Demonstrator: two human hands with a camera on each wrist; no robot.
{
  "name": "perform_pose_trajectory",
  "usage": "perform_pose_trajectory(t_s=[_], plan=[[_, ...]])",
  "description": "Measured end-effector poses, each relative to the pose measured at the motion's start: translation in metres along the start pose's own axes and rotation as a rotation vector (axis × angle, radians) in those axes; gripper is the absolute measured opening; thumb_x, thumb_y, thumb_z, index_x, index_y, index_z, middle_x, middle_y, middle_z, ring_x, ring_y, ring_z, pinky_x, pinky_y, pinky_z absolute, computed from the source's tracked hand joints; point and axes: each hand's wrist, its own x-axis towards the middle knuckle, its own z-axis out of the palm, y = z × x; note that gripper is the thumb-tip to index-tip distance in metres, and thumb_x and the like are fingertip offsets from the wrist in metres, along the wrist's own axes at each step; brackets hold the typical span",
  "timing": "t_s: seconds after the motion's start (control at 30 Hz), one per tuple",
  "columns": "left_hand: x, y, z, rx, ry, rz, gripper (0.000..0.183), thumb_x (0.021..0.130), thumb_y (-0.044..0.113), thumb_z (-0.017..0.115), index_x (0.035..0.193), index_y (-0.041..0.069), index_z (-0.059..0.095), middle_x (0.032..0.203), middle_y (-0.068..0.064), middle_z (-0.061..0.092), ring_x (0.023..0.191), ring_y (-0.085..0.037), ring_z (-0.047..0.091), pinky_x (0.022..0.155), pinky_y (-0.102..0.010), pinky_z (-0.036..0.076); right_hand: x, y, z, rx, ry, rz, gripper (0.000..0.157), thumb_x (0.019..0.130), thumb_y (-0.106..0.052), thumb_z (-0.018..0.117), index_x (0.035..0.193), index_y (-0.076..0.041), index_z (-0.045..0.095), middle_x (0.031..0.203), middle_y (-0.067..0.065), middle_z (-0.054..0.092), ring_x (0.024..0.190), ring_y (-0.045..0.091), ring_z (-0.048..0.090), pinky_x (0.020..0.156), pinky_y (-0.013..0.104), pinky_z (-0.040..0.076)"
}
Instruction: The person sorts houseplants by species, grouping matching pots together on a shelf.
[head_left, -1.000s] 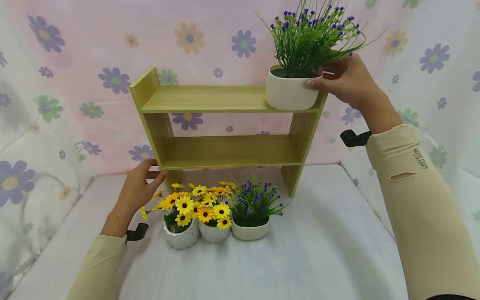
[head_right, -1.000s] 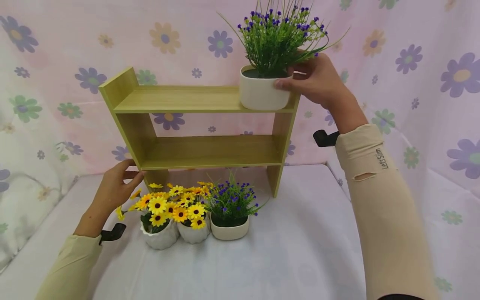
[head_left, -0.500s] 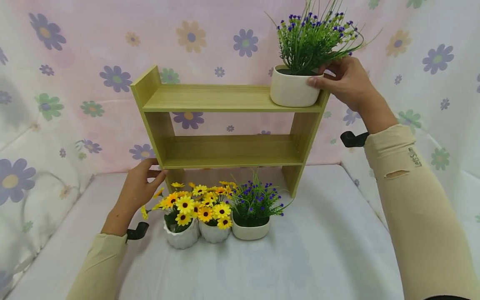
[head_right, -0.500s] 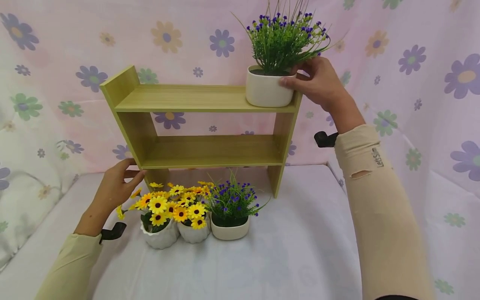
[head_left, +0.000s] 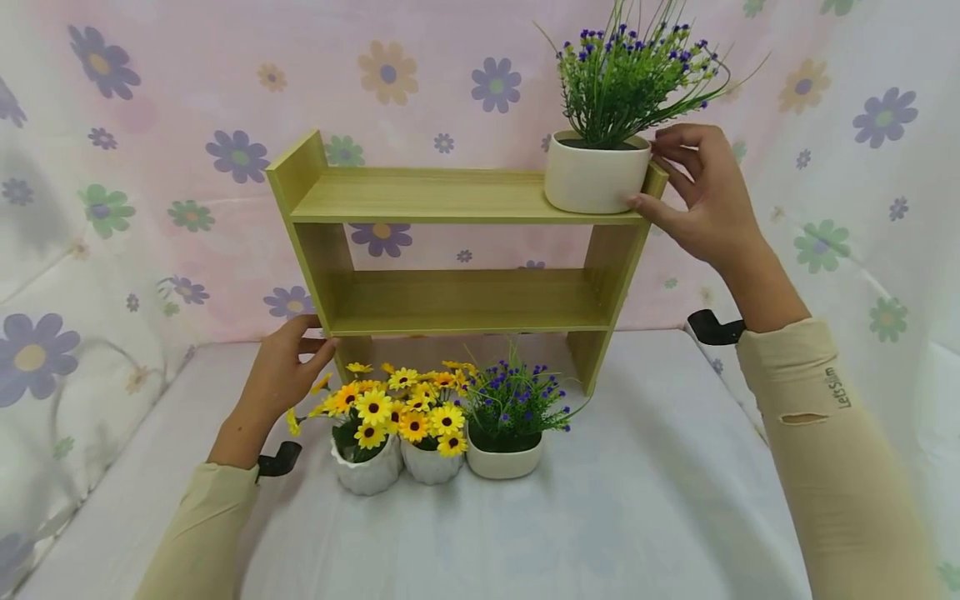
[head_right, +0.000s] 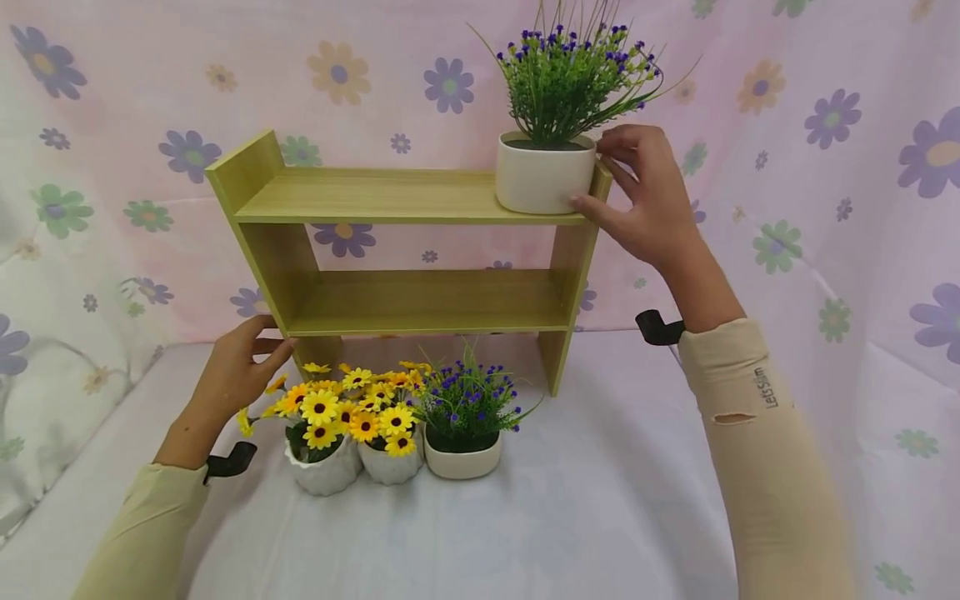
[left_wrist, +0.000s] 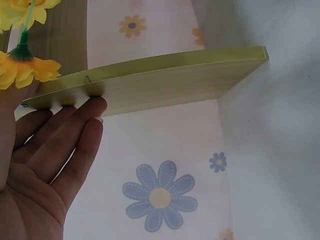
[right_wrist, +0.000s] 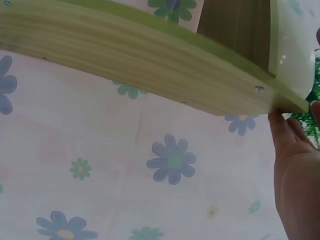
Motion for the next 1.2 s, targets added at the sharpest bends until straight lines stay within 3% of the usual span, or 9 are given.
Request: perform_pose_trajectory(t_s=[0.13, 0.3, 0.47, 0.6, 0.73, 0.87, 0.97, 1.07, 1.2], plan=[[-0.001, 0.001, 0.000, -0.003, -0.001, -0.002, 0.045, 0.098, 0.025, 0.066, 0.138, 0.009, 0.051, 0.132, -0.012, 0.059, 0.108, -0.035, 0.068, 0.083, -0.055, 0.058, -0.032, -0.009, 0.007, -0.024, 0.011, -0.099, 0.060, 0.081, 0.006, 0.077, 0.129, 0.012, 0.041, 0.139, 0.015, 0.040, 0.135, 0.031, 0.046, 0.115, 0.037, 0.037], [0.000, 0.002, -0.001, -0.008, -0.006, -0.002, 0.046, 0.099, 0.029, 0.065, 0.138, 0.010, 0.051, 0.132, -0.012, 0.059, 0.108, -0.035, 0.068, 0.083, -0.055, 0.058, -0.076, 0.000, 0.018, -0.014, 0.016, -0.187, 0.057, 0.079, 0.012, 0.074, 0.125, 0.021, 0.042, 0.136, 0.034, 0.039, 0.131, 0.041, 0.046, 0.113, 0.040, 0.040], [0.000, 0.002, -0.001, -0.007, -0.008, -0.005, 0.046, 0.099, 0.027, 0.065, 0.139, 0.010, 0.050, 0.133, -0.012, 0.059, 0.108, -0.035, 0.068, 0.084, -0.055, 0.058, -0.110, 0.018, 0.038, -0.025, 0.058, -0.188, 0.052, 0.073, 0.023, 0.070, 0.120, 0.021, 0.049, 0.127, 0.037, 0.044, 0.122, 0.043, 0.048, 0.107, 0.040, 0.047], [0.000, 0.003, -0.001, -0.008, -0.009, -0.009, 0.047, 0.099, 0.028, 0.064, 0.140, 0.010, 0.050, 0.134, -0.012, 0.058, 0.109, -0.035, 0.068, 0.084, -0.055, 0.058, -0.129, 0.035, 0.053, -0.051, 0.096, -0.168, 0.046, 0.072, 0.022, 0.071, 0.115, 0.019, 0.054, 0.119, 0.033, 0.052, 0.115, 0.038, 0.053, 0.098, 0.033, 0.053], [-0.001, 0.004, -0.001, -0.002, -0.002, -0.013, 0.048, 0.099, 0.028, 0.064, 0.140, 0.009, 0.050, 0.134, -0.012, 0.058, 0.109, -0.037, 0.067, 0.084, -0.055, 0.058, -0.141, 0.051, 0.065, -0.012, 0.058, -0.164, 0.040, 0.074, 0.022, 0.070, 0.111, 0.017, 0.056, 0.109, 0.030, 0.058, 0.101, 0.038, 0.057, 0.085, 0.031, 0.055], [-0.001, 0.004, 0.000, 0.001, 0.011, -0.007, 0.048, 0.099, 0.025, 0.065, 0.141, 0.009, 0.049, 0.134, -0.013, 0.057, 0.108, -0.038, 0.068, 0.084, -0.056, 0.057, -0.149, 0.062, 0.078, 0.021, -0.071, -0.135, 0.029, 0.078, 0.020, 0.069, 0.104, 0.011, 0.060, 0.094, 0.020, 0.065, 0.084, 0.029, 0.063, 0.074, 0.030, 0.056], [-0.001, 0.004, 0.001, 0.000, 0.018, 0.001, 0.047, 0.099, 0.024, 0.065, 0.140, 0.008, 0.049, 0.135, -0.014, 0.057, 0.107, -0.038, 0.068, 0.084, -0.056, 0.057, -0.158, 0.073, 0.090, 0.044, -0.253, -0.097, 0.021, 0.082, 0.014, 0.071, 0.099, 0.003, 0.066, 0.089, 0.012, 0.069, 0.079, 0.021, 0.065, 0.071, 0.033, 0.058], [-0.002, 0.003, 0.001, 0.002, 0.023, 0.006, 0.047, 0.099, 0.027, 0.065, 0.139, 0.007, 0.050, 0.135, -0.014, 0.057, 0.107, -0.038, 0.068, 0.084, -0.057, 0.057, -0.169, 0.090, 0.105, 0.062, -0.447, -0.062, 0.022, 0.085, 0.006, 0.073, 0.103, -0.005, 0.068, 0.099, 0.007, 0.069, 0.089, 0.020, 0.066, 0.076, 0.038, 0.058], [-0.001, 0.005, 0.001, 0.007, 0.013, 0.000, 0.049, 0.099, 0.032, 0.063, 0.140, 0.007, 0.049, 0.136, -0.015, 0.056, 0.107, -0.039, 0.068, 0.084, -0.057, 0.057, -0.184, 0.104, 0.120, 0.035, -0.631, 0.037, 0.051, 0.083, -0.008, 0.080, 0.130, -0.009, 0.060, 0.130, 0.007, 0.060, 0.118, 0.024, 0.059, 0.095, 0.045, 0.054]])
